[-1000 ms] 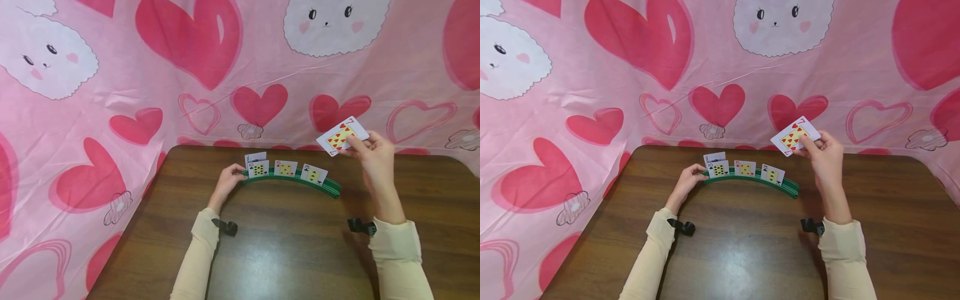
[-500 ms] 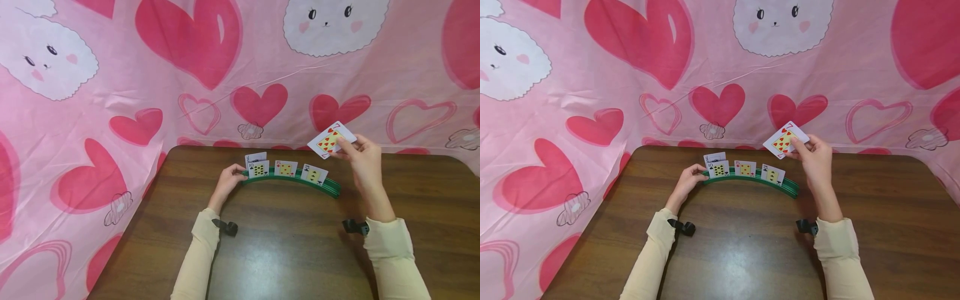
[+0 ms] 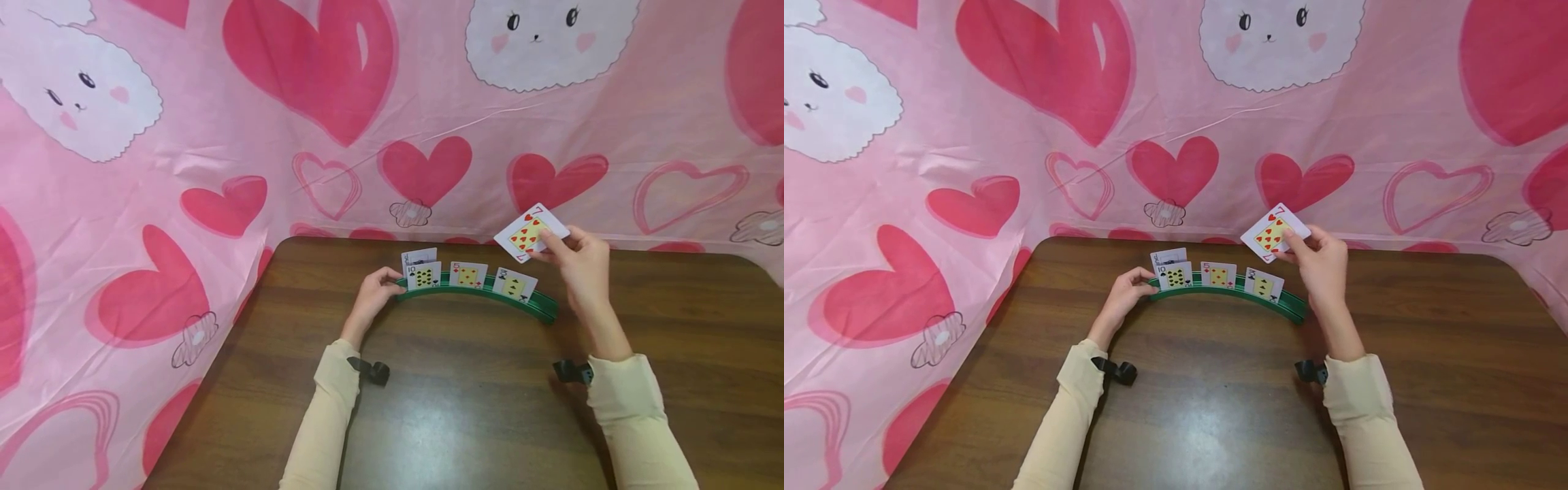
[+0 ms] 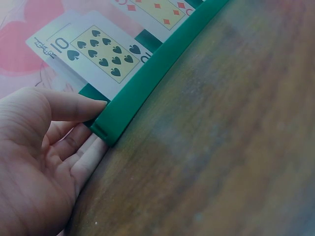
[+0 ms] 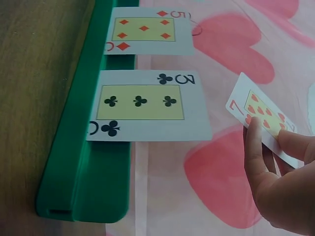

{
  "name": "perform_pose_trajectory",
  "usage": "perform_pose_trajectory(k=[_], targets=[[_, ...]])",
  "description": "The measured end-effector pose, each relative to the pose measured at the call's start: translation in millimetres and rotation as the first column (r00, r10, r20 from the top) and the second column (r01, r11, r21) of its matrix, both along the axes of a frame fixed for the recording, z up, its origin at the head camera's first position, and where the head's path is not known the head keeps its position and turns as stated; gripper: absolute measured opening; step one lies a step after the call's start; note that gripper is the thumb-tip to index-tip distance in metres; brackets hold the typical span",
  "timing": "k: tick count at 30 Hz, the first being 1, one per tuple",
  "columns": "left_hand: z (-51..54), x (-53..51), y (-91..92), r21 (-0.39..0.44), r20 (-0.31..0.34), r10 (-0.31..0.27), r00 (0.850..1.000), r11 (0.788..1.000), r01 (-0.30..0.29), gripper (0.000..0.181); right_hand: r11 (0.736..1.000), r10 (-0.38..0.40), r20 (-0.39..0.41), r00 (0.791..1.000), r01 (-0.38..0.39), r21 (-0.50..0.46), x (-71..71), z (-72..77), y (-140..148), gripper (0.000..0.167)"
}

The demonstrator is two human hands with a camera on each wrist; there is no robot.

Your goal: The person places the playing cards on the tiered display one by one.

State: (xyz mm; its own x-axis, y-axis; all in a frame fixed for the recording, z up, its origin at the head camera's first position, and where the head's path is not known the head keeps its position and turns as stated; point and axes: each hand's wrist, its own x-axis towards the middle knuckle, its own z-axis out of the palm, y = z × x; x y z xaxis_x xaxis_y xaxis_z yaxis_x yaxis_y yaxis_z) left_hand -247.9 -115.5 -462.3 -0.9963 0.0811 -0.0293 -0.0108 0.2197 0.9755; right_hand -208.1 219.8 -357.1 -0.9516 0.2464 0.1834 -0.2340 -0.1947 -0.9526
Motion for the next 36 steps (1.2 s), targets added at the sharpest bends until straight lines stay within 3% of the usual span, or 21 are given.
perform_pose_trajectory(k=[6,10,15,18,20,26,36], targets=[[0.3,-0.4,0.0,-0.004,0.009,0.0,1.0,1.0,0.0,0.017,0.999,-0.004,-0.001,1.0,0.004,0.053,-3.9,-5.8,-4,0.015],[-0.1,0.1,-0.1,-0.004,0.015,-0.001,1.0,1.0,0.001,0.016,0.99,-0.005,0.016,1.0,0.002,0.139,-4.9,-9.2,-5,0.022],[-1.3,-0.4,-0.4,-0.009,0.003,-0.001,1.0,1.0,0.001,0.016,0.937,-0.006,0.054,0.999,-0.014,0.35,-5.2,-11.8,-6,0.039],[-1.3,-0.8,-0.4,-0.012,-0.002,-0.001,1.0,1.0,0.001,0.017,0.902,-0.002,0.069,0.998,-0.028,0.43,-6.1,-14.0,-6,0.043],[-0.6,-0.7,-0.2,-0.012,-0.002,0.0,1.0,1.0,0.0,0.017,0.893,0.006,0.076,0.997,-0.039,0.448,-7.2,-16.1,-6,0.043],[-0.6,-0.4,-0.7,-0.006,0.001,0.001,1.0,1.0,-0.001,0.017,0.898,0.061,0.112,0.992,-0.104,0.428,-11.5,-23.5,-6,0.043],[0.6,0.2,-0.9,-0.01,-0.002,-0.007,1.0,1.0,0.007,0.016,0.838,0.034,0.139,0.99,-0.104,0.536,-19.1,-36.8,-9,0.042]])
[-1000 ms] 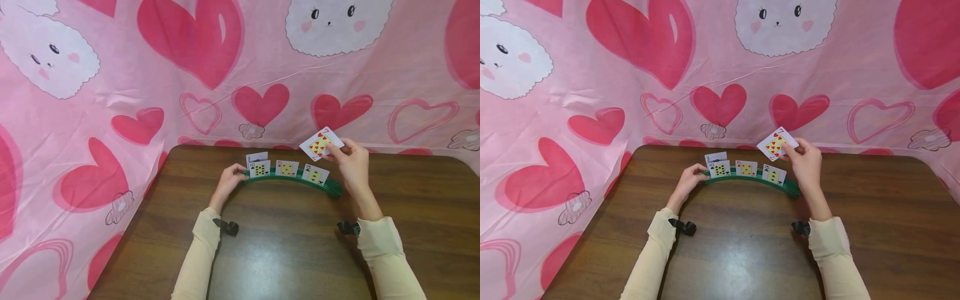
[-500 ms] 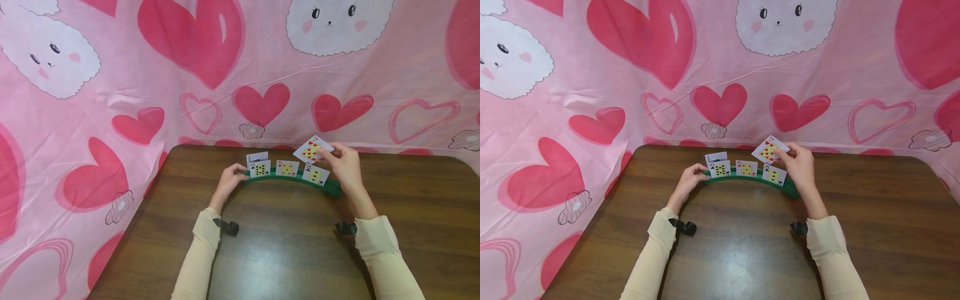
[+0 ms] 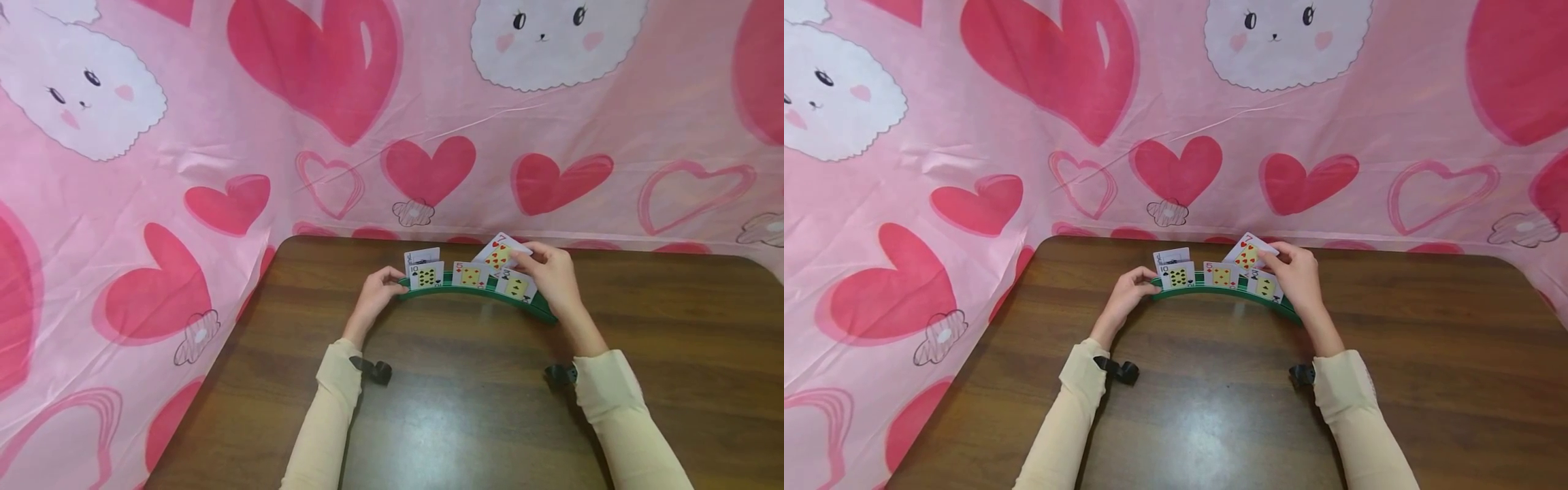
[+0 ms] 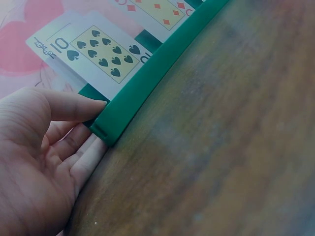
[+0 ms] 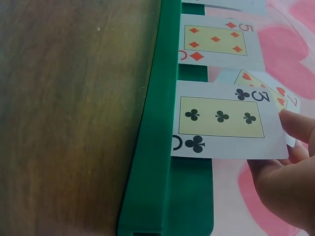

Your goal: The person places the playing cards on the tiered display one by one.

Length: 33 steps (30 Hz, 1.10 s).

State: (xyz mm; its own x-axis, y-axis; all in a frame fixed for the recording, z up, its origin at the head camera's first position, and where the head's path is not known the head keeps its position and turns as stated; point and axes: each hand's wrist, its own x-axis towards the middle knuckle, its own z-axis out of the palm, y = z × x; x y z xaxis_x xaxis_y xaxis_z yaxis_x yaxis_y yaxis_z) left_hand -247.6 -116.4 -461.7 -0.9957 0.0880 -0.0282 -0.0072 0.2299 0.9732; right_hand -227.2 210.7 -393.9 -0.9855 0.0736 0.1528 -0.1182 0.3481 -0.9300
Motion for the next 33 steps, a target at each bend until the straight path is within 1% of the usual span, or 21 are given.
perform_pose_trajectory(k=[5,11,15,21,27,33], targets=[[0.1,-0.5,0.5,0.003,-0.003,-0.005,1.0,1.0,0.005,0.016,1.0,-0.003,0.005,1.0,0.003,0.031,-1.2,-3.8,0.1,0.042],[0.8,0.0,0.7,0.008,-0.005,0.0,1.0,1.0,0.0,0.016,1.0,0.009,-0.026,1.0,-0.008,0.012,-0.7,-3.7,-1.8,0.041],[0.4,0.3,0.0,0.015,-0.003,0.004,1.0,1.0,-0.004,0.015,1.0,0.014,-0.03,0.999,-0.013,0.005,-0.9,-3.0,-3.0,0.04],[-0.4,-0.1,-0.4,0.007,-0.005,0.002,1.0,1.0,-0.002,0.016,0.998,0.017,-0.022,1.0,-0.015,0.067,-1.2,-4.6,-4.5,0.038],[0.4,0.3,0.7,0.0,-0.006,0.009,1.0,1.0,-0.009,0.016,0.993,0.017,-0.036,0.999,-0.012,0.121,-1.4,-6.4,-4.8,0.035],[0.1,-0.4,0.8,-0.002,-0.012,0.011,1.0,1.0,-0.011,0.016,0.985,0.043,-0.046,0.998,-0.035,0.167,-0.8,-7.3,-5.7,0.035]])
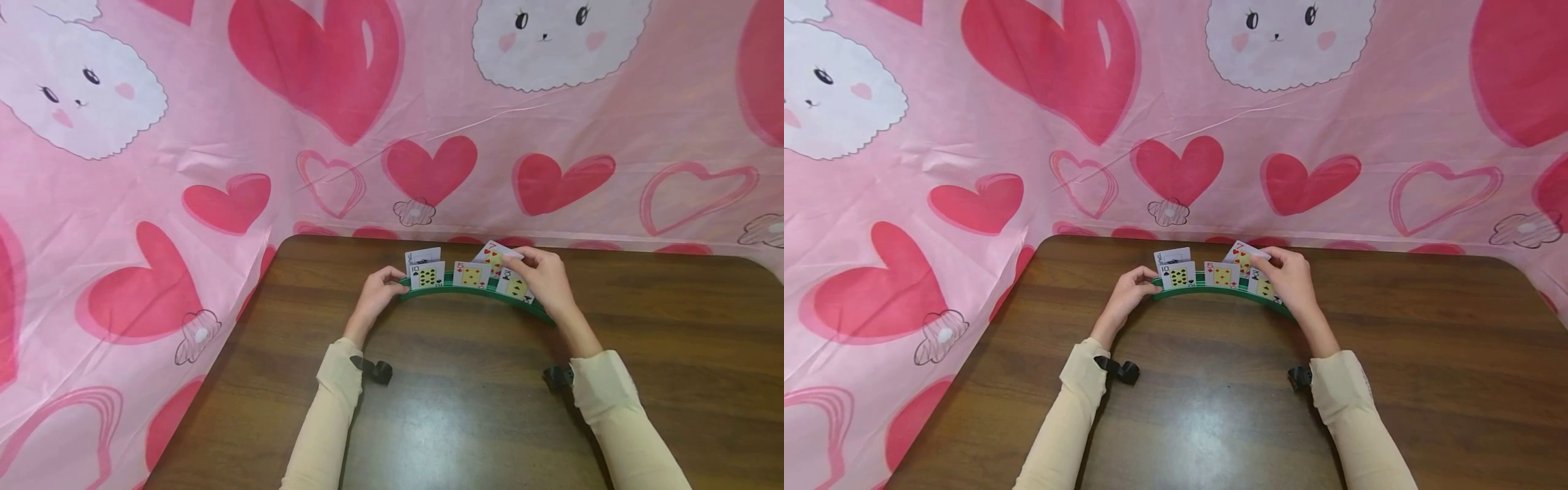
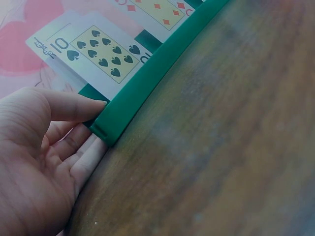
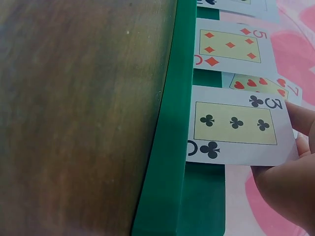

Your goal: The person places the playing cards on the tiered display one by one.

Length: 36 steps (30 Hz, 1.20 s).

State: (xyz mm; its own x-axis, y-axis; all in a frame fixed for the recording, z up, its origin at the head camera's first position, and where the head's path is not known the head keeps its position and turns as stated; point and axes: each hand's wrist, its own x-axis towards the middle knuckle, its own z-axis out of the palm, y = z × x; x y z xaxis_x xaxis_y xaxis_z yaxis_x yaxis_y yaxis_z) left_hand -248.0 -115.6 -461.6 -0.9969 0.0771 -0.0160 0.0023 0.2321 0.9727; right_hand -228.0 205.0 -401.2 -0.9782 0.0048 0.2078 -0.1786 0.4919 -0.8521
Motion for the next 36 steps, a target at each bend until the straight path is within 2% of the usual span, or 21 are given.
perform_pose_trajectory(k=[10,15,26,30,36], targets=[[0.8,0.6,-0.3,0.008,0.009,0.004,1.0,1.0,-0.004,0.016,0.988,0.059,-0.107,0.992,-0.043,0.147,3.0,3.7,-5,0.03],[0.5,1.0,-0.6,0.007,0.009,0.004,1.0,1.0,-0.004,0.015,0.98,0.101,-0.134,0.986,-0.076,0.186,4.0,4.1,-9,0.029],[1.1,0.7,1.1,0.009,0.011,0.004,1.0,1.0,-0.004,0.014,0.985,0.093,-0.204,0.975,-0.06,0.159,3.5,-0.6,-12,0.024],[0.6,0.6,1.4,0.001,0.012,0.006,1.0,1.0,-0.006,0.014,0.984,0.087,-0.236,0.968,-0.046,0.172,3.5,-2.0,-13,0.019],[0.7,1.1,0.5,0.007,0.012,0.004,1.0,1.0,-0.004,0.015,0.984,0.066,-0.264,0.962,-0.019,0.177,3.9,-1.2,-14,0.019]])
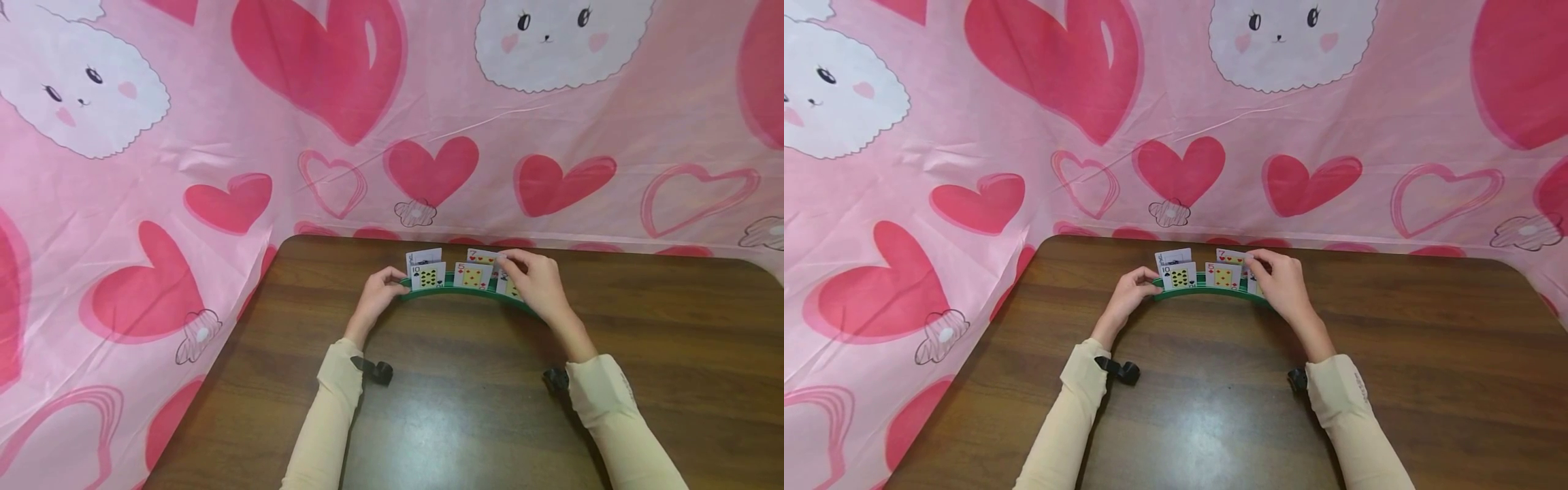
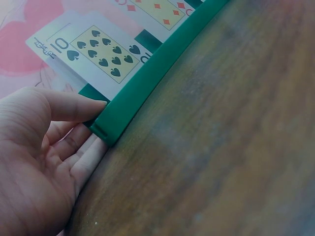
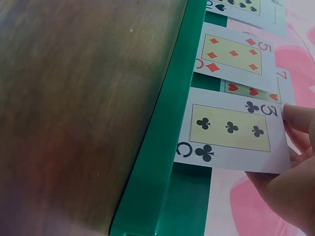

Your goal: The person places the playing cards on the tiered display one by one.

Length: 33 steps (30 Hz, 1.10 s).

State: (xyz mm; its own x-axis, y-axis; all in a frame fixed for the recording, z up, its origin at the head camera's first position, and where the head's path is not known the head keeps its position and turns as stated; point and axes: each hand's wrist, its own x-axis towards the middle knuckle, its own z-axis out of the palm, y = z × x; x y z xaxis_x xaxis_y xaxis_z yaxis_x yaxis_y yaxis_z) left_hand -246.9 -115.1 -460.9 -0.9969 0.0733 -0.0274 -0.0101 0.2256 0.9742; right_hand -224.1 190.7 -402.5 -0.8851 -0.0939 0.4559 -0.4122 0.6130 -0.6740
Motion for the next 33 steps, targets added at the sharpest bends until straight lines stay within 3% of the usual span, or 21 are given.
perform_pose_trajectory(k=[8,21,33], targets=[[0.4,-0.1,0.7,0.009,-0.004,-0.005,1.0,1.0,0.005,0.016,0.999,0.035,0.002,0.999,-0.035,0.033,1.9,4.2,1,0.019],[-2.1,-1.9,-3.5,0.013,0.013,0.001,1.0,1.0,-0.001,0.015,0.993,0.071,0.071,0.995,-0.077,0.084,-1.8,1.9,0,0.023],[-2.7,-2.2,-3.7,0.012,0.009,0.002,1.0,1.0,-0.002,0.016,1.0,-0.002,0.141,0.99,-0.002,0.027,2.1,15.4,12,0.034]])
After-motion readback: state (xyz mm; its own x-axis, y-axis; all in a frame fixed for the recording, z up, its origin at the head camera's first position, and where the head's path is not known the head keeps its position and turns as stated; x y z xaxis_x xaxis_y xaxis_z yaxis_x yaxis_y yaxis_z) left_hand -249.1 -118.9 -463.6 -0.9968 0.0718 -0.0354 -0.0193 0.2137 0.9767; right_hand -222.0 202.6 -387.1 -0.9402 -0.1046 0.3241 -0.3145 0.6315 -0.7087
